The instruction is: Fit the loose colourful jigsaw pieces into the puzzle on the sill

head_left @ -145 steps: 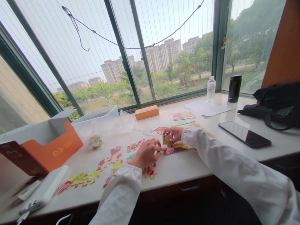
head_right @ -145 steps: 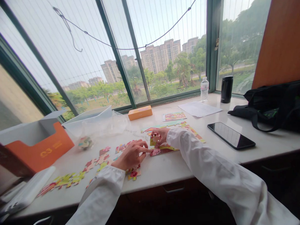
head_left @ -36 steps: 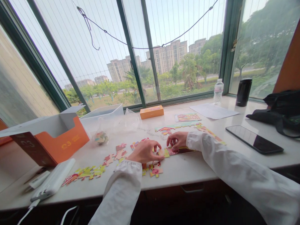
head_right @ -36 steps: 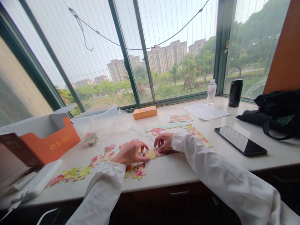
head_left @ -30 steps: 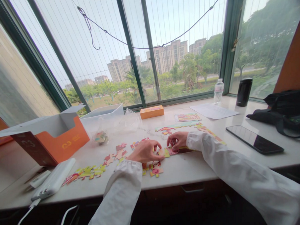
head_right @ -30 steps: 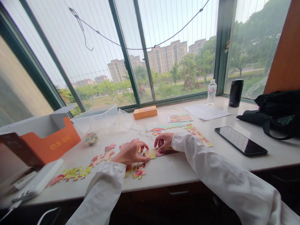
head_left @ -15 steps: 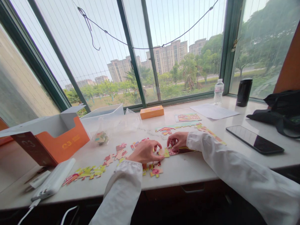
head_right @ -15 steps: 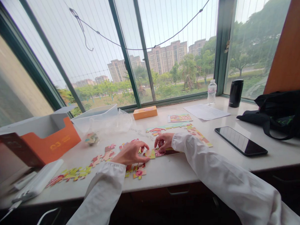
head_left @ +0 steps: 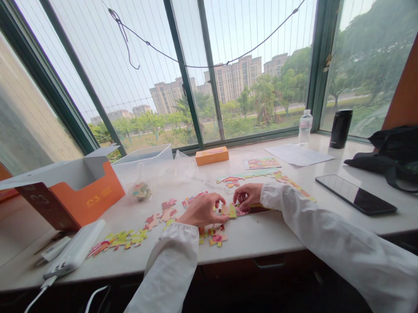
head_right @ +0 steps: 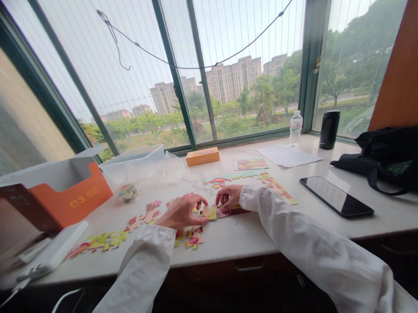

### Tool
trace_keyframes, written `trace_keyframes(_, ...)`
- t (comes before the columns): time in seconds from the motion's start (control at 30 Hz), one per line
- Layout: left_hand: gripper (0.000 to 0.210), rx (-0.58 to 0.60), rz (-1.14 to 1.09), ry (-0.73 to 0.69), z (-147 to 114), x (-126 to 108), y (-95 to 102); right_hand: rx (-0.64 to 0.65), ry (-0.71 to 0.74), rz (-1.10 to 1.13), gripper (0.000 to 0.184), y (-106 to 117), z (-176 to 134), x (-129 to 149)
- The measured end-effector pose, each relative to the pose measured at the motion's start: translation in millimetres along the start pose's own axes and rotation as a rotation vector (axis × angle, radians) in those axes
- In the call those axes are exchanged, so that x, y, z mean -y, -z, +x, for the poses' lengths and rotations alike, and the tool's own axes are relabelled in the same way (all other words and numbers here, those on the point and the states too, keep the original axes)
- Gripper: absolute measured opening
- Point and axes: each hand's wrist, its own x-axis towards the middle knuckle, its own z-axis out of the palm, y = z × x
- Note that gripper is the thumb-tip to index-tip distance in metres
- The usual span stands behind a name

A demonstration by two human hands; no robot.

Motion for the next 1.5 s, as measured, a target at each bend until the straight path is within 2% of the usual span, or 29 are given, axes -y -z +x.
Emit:
trace_keyframes(0.13,0.040,-0.060,0.014,-0.011,-1,1,-0.5,-0.020,-0.005,0.049,0.058,-1,0,1)
trace_keyframes(0.3,0.038,-0.114,0.102,-0.025,-3,-1,0.7,-0.117,0.042,0.254,0.066,-5,4,2)
trace_keyframes(0.5,0.041,-0.149,0.217,-0.043,-2,-5,1.1,-0.176,0.083,0.359,0.059,-9,9,7)
trace_keyframes(0.6,0.036,-0.206,0.228,-0.005,-1,-6,-1.4,-0.228,0.079,0.408,0.057,-11,8,10)
trace_keyframes(0.73,0.036,-0.293,0.192,0.124,-2,-5,-3.8,-0.312,0.078,0.443,0.056,-14,6,14)
trace_keyframes(0.93,0.038,-0.234,0.118,0.212,-4,-5,-3.2,-0.336,0.051,0.388,0.061,-18,5,17)
trace_keyframes(1.17,0.062,-0.269,0.122,0.145,-6,-4,-5.3,-0.390,0.074,0.411,0.062,-26,6,14)
trace_keyframes(1.33,0.054,-0.267,0.139,0.154,-7,-2,-6.1,-0.420,0.084,0.340,0.055,-29,7,10)
trace_keyframes(1.5,0.044,-0.241,0.147,0.200,-8,0,-4.6,-0.455,0.063,0.314,0.060,-31,9,18)
